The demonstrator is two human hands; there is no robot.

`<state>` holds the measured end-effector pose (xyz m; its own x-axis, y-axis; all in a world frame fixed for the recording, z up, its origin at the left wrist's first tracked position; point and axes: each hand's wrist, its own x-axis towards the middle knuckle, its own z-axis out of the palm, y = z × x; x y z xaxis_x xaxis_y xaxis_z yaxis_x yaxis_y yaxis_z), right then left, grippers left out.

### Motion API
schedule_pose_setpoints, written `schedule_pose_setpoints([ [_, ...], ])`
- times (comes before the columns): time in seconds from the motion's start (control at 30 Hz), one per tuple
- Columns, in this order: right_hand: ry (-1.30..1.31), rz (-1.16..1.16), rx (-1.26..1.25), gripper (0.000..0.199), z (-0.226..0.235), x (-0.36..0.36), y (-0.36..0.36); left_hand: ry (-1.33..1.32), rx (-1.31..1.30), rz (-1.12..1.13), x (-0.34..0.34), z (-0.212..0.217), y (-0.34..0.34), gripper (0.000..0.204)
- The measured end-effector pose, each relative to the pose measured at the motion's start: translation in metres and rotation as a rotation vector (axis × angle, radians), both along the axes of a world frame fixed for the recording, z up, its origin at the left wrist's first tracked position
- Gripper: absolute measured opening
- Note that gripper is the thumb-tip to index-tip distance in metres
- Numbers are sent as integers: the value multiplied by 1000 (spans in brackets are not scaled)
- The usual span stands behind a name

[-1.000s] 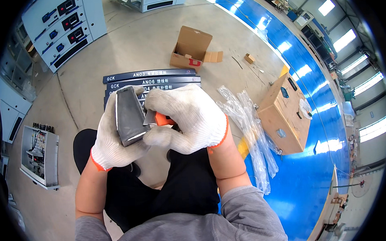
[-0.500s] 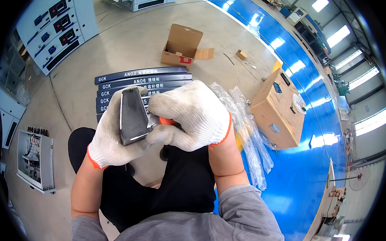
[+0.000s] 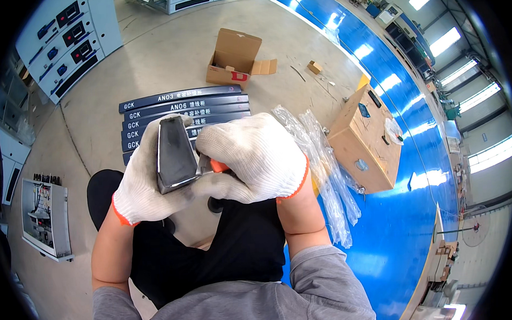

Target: The person sits on a stool and uses a utility knife to trim the edges of several long, dark plastic strips labeled with codes. They handle each strip individually, scraping along the edges to remove excess material, then place the trimmed pieces back into a stack.

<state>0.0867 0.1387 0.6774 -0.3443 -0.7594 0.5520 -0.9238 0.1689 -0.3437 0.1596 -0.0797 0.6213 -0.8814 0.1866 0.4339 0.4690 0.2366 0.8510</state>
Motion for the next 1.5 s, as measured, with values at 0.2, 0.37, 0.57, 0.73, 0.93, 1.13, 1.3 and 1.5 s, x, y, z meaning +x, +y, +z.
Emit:
schedule_pose_setpoints([
  [0.2,11,-107,53,51,6,8,6,52,-61,53,-1,-5,4,89],
  [0.37,39,-141,15,50,0,12,8,99,-85,64,1,-7,5,91],
  [0.57,81,-99,-14,45,-2,8,12,143,-53,62,-1,-13,12,92],
  [0.73,127,-87,-19,36,-7,8,11,130,-80,89,0,-10,11,92],
  [0.93,-110,90,-223,21,-21,-19,14,55,-89,92,6,-6,11,91],
  [1.13,-353,-310,-159,24,-21,-22,-1,32,-24,110,6,-10,10,88],
  [1.3,-258,-82,-183,12,-35,-25,-3,52,-43,136,5,-8,9,84],
  [1.5,-344,-17,-166,52,-33,-22,-5,-51,51,113,8,-7,7,81],
])
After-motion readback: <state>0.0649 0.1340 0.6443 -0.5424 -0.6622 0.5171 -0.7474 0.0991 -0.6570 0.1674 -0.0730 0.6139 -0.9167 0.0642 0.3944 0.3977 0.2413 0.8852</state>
